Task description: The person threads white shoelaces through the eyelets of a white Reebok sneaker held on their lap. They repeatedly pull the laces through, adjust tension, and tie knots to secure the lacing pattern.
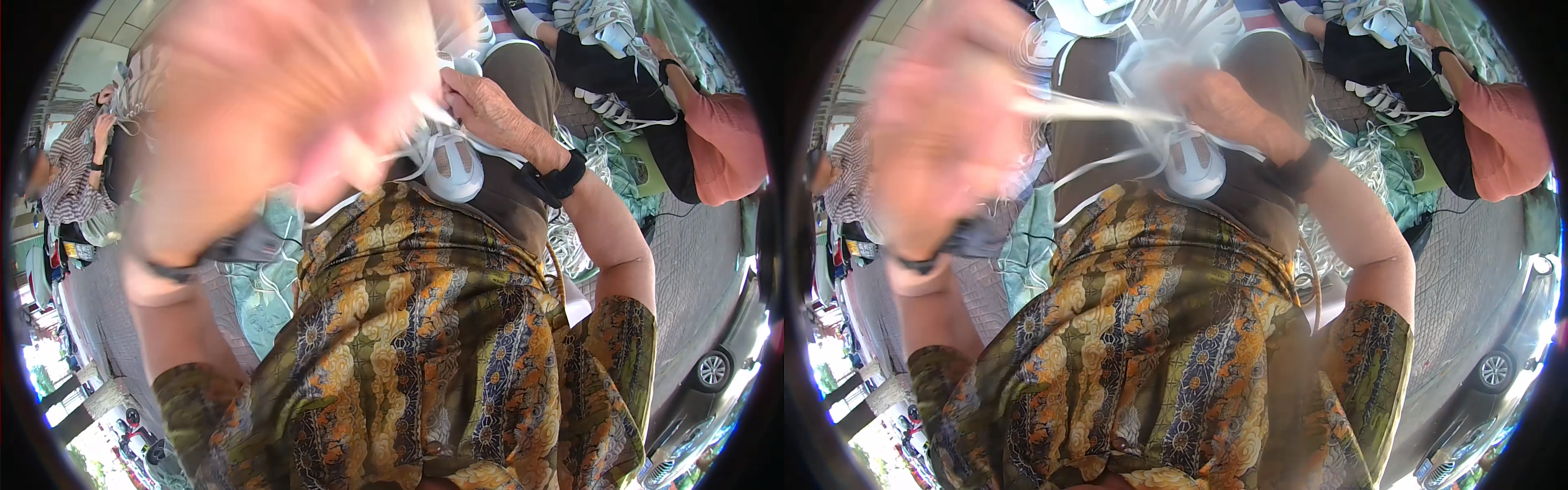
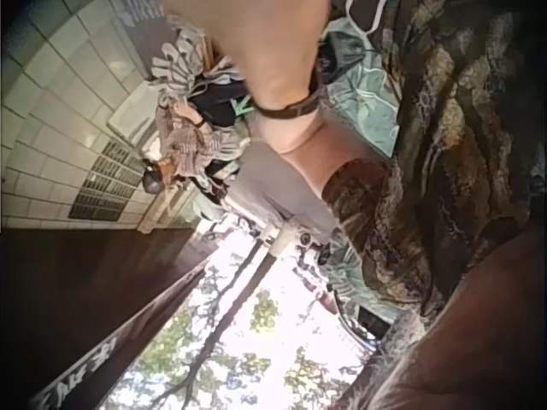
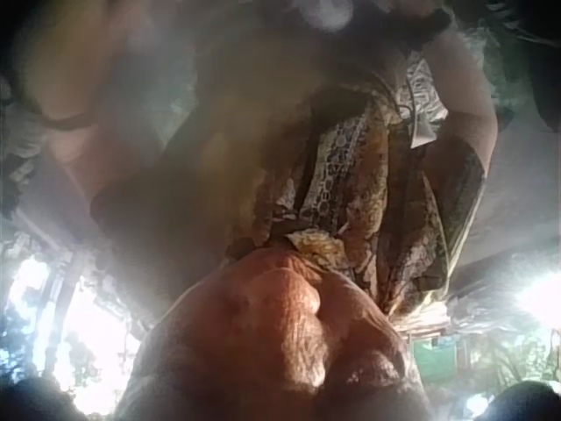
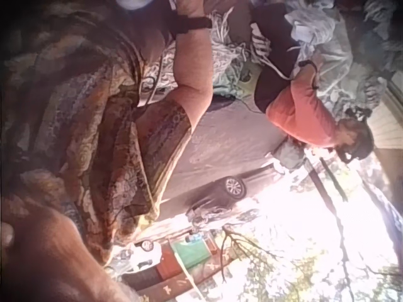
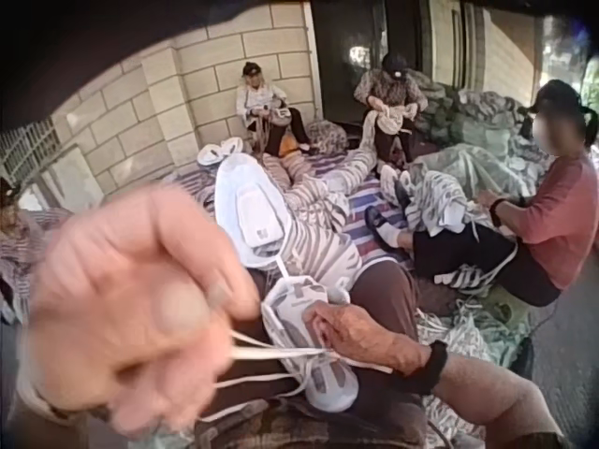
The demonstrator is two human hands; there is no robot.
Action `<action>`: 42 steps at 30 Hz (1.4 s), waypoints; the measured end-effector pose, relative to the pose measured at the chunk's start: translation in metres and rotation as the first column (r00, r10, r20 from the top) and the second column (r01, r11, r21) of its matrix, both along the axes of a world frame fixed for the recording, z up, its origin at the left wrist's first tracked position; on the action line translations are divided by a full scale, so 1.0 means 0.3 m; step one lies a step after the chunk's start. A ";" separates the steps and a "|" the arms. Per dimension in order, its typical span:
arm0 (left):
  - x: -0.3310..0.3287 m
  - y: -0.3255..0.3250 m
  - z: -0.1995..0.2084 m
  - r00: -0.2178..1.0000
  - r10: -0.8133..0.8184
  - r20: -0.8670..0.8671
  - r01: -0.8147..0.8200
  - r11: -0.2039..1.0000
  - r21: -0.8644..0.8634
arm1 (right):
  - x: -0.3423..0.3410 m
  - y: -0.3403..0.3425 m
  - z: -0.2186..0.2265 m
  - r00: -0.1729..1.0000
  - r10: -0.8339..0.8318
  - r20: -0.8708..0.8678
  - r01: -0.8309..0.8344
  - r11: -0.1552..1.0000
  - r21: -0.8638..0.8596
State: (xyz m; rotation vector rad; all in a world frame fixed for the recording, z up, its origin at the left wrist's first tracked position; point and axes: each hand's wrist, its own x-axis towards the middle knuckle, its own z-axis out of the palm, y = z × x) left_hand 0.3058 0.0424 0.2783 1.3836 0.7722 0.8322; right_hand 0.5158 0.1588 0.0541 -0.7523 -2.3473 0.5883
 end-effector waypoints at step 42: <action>-0.531 0.383 -0.018 0.273 0.846 -0.459 -0.300 0.528 0.795 | 0.181 -0.195 0.005 0.888 -0.450 0.099 0.397 0.856 0.332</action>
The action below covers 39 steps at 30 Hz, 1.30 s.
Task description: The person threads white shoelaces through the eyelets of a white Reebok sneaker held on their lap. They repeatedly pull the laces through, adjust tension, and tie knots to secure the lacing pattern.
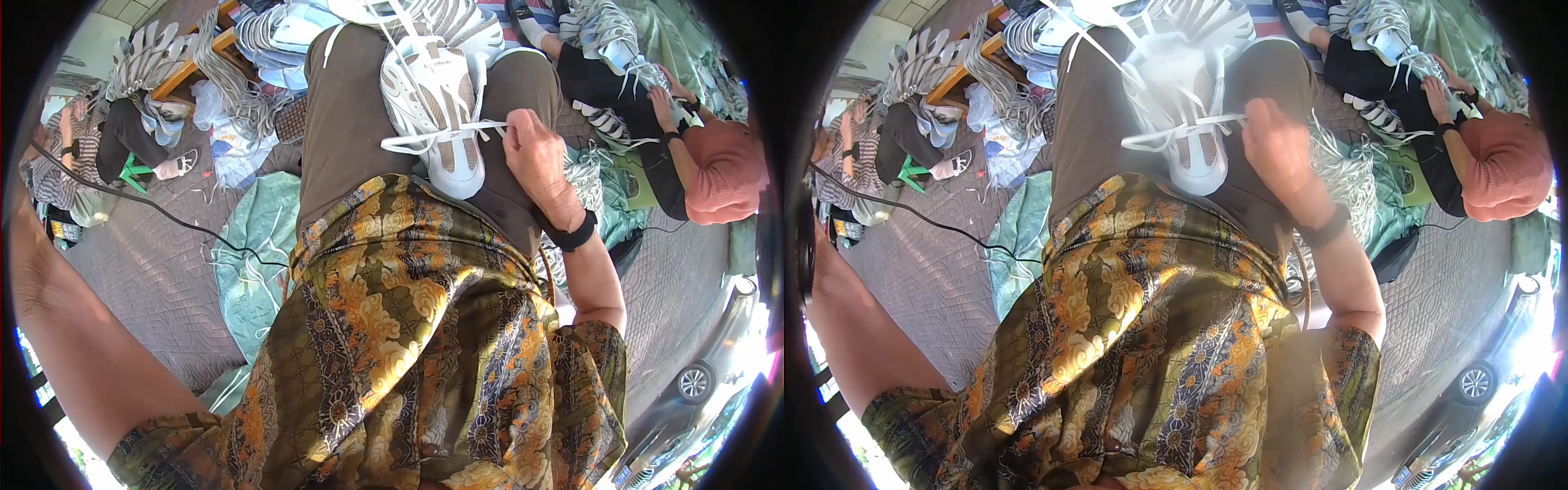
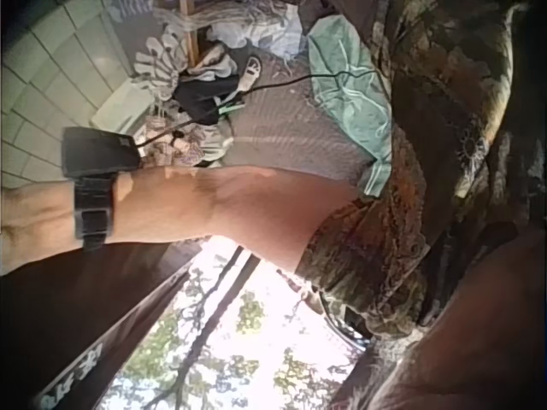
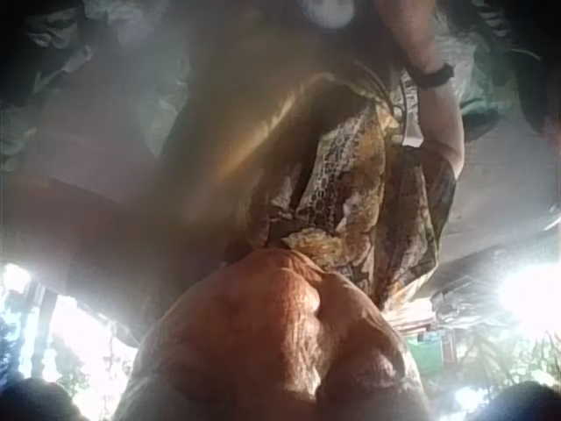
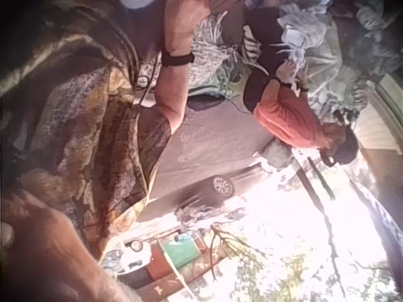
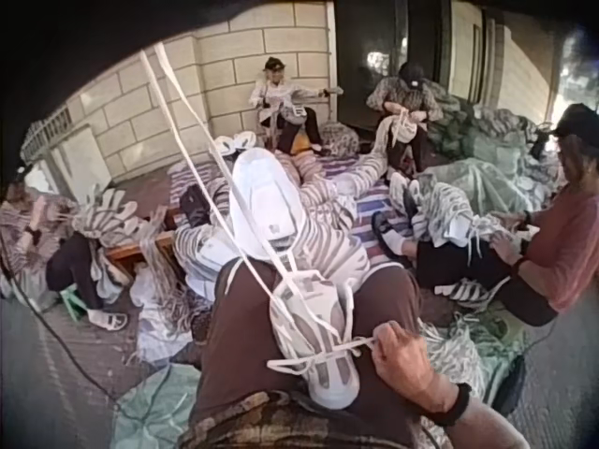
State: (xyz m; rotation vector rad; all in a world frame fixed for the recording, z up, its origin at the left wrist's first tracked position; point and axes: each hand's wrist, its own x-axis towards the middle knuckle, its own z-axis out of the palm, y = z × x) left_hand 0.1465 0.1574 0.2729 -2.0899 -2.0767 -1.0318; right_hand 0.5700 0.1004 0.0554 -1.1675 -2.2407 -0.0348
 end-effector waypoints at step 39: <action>0.291 -0.063 0.066 0.985 -0.041 -0.170 0.114 0.888 0.446 | -0.245 0.221 0.069 0.850 0.357 -0.387 -0.525 0.530 -0.666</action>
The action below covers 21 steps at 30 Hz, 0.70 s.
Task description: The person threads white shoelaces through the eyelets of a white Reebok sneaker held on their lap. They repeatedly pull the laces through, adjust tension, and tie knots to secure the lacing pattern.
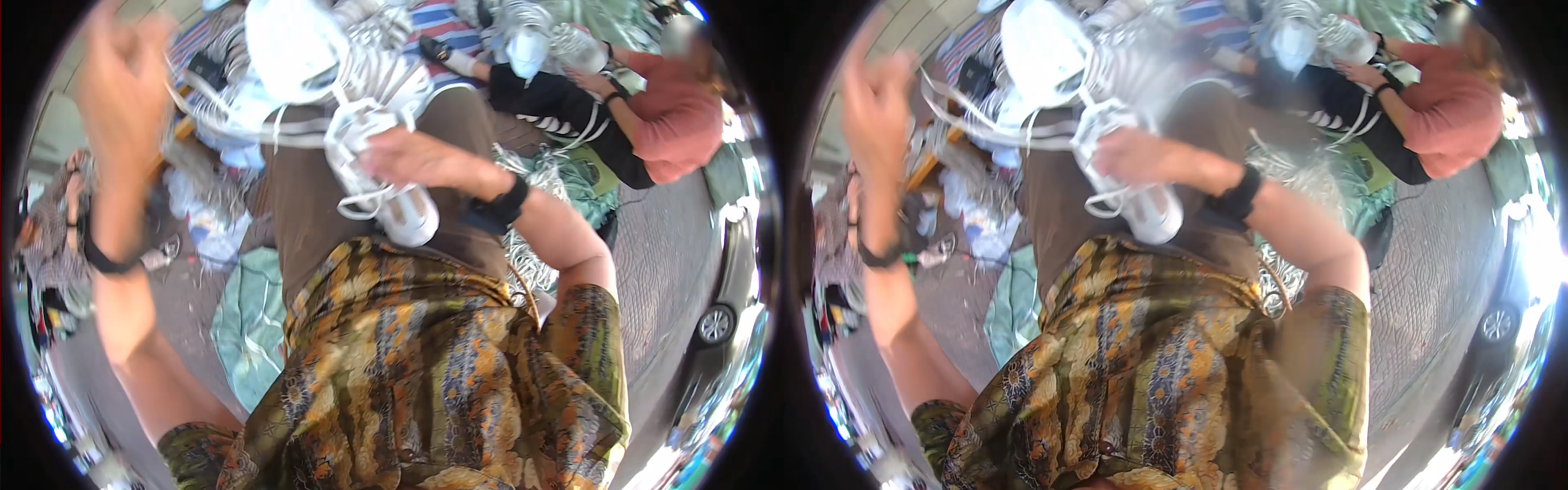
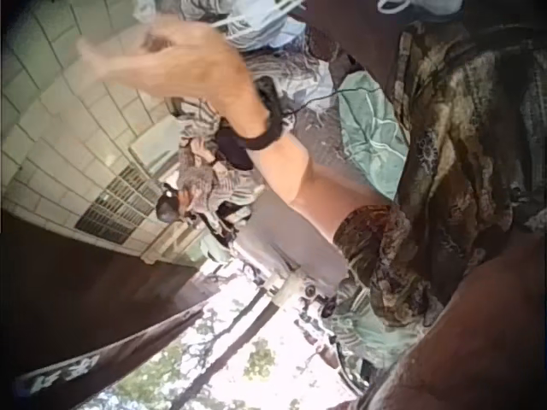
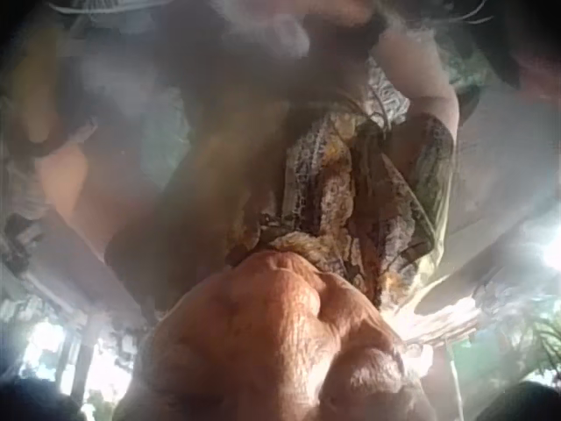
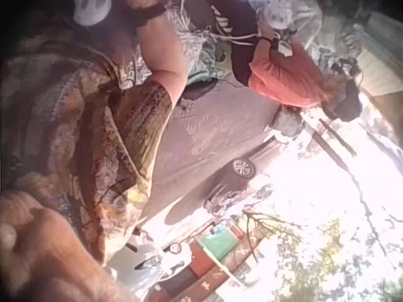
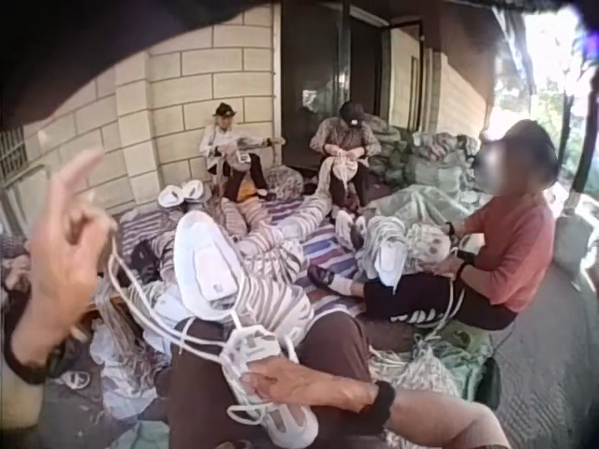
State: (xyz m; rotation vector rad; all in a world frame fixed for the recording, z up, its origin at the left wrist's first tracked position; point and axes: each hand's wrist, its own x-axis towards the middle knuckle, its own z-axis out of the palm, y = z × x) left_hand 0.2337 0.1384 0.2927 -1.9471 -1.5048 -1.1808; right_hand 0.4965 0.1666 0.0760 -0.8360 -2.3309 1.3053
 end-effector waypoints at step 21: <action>0.375 -0.277 -0.771 0.569 -0.822 -0.004 0.593 0.414 -0.690 | -0.075 -0.013 -0.150 0.845 0.202 -0.496 -0.135 0.977 0.167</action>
